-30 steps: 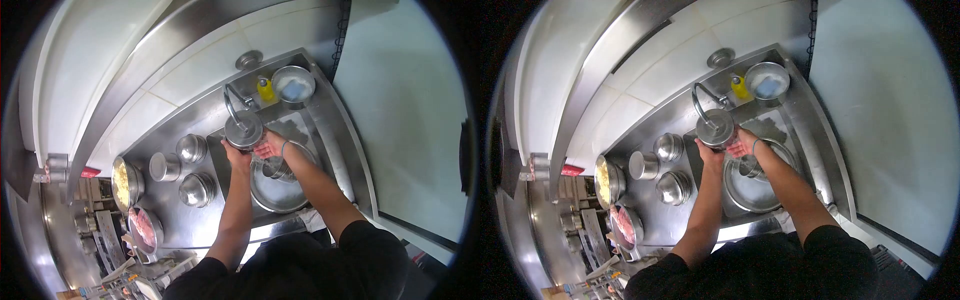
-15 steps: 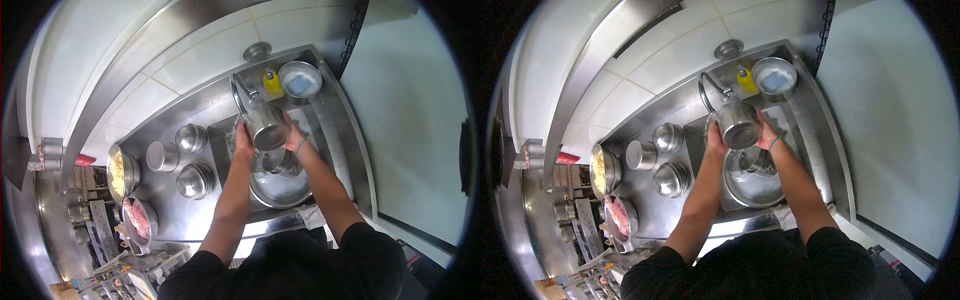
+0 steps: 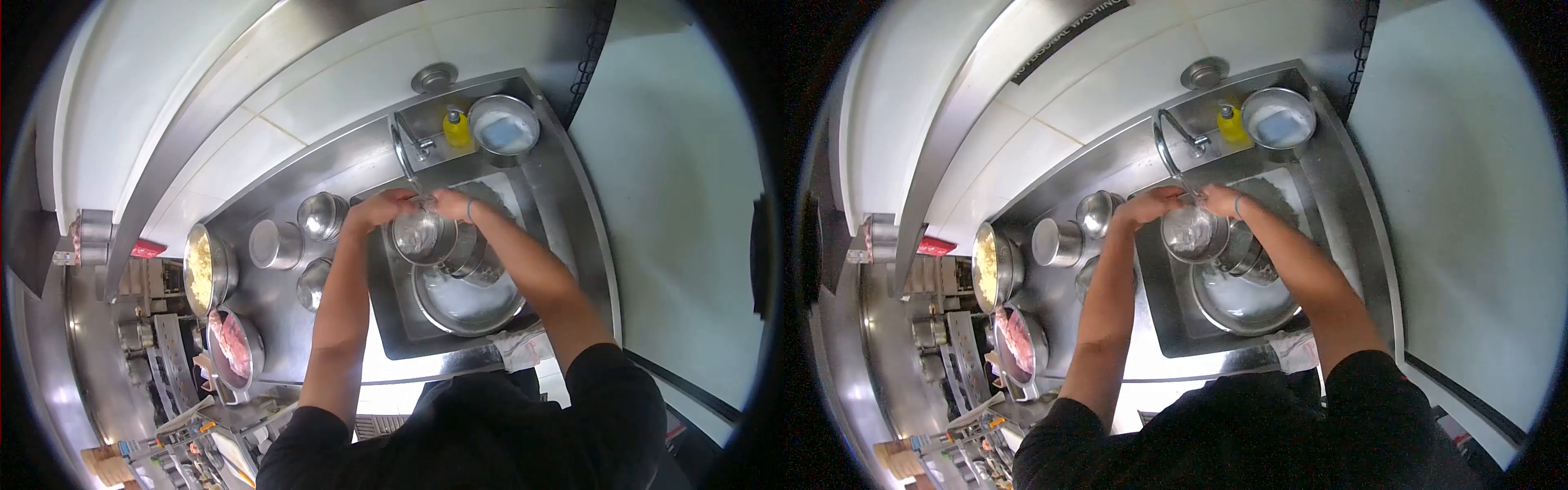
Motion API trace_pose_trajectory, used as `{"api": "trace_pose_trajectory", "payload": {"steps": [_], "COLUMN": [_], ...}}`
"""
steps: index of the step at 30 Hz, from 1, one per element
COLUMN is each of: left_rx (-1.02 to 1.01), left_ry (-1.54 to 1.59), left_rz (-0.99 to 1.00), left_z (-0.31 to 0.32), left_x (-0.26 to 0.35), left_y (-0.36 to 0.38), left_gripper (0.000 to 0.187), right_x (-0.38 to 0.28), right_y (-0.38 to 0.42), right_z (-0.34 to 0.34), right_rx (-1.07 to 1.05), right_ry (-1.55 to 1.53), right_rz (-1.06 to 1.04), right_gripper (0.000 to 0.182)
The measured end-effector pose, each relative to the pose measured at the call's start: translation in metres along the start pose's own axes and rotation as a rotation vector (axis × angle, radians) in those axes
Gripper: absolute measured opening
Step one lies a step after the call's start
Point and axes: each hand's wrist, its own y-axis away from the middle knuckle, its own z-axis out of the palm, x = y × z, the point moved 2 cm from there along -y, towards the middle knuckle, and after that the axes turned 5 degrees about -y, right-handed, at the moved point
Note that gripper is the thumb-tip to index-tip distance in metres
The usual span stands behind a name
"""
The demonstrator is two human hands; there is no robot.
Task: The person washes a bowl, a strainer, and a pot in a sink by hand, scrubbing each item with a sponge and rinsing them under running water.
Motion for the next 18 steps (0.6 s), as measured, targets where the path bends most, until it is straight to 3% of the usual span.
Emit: {"api": "trace_pose_trajectory", "payload": {"steps": [1,2,4,5,7,9,12,14,15,17,18], "left_rx": [-0.012,0.179,0.349,0.436,0.516,0.714,0.881,0.827,0.770,0.705,0.668], "left_ry": [-0.221,-0.434,-0.507,-0.541,-0.418,-0.226,0.514,1.220,1.568,1.749,1.842], "left_rz": [0.099,-0.006,-0.194,-0.286,-0.253,-0.248,-0.228,-0.186,-0.156,-0.098,-0.070], "left_z": [0.009,0.013,0.022,0.020,0.024,0.031,0.054,0.090,0.106,0.133,0.145], "left_x": [-0.009,-0.013,-0.002,0.008,0.018,0.000,-0.028,-0.037,-0.035,-0.028,-0.030], "left_y": [-0.010,-0.017,-0.019,-0.018,-0.007,-0.006,-0.007,-0.017,-0.022,-0.028,-0.033], "left_gripper": [0.050,0.045,0.041,0.040,0.037,0.035,0.034,0.035,0.036,0.039,0.041], "right_x": [-0.008,-0.026,-0.073,-0.071,-0.053,-0.020,0.018,0.028,0.031,0.039,0.043], "right_y": [-0.009,-0.006,0.013,0.012,0.009,0.002,0.000,0.012,0.011,0.008,0.012], "right_z": [0.001,0.003,-0.002,-0.004,-0.008,-0.012,0.010,0.033,0.044,0.063,0.060], "right_rx": [0.023,0.076,0.189,0.235,0.321,0.508,0.609,0.564,0.501,0.374,0.453], "right_ry": [0.269,0.402,0.669,0.645,0.598,0.308,-0.153,-0.566,-0.631,-0.760,-0.661], "right_rz": [-0.117,-0.110,-0.092,-0.144,-0.249,-0.225,-0.058,-0.083,-0.016,0.126,0.061], "right_gripper": [0.033,0.033,0.033,0.033,0.034,0.036,0.040,0.047,0.048,0.052,0.052]}}
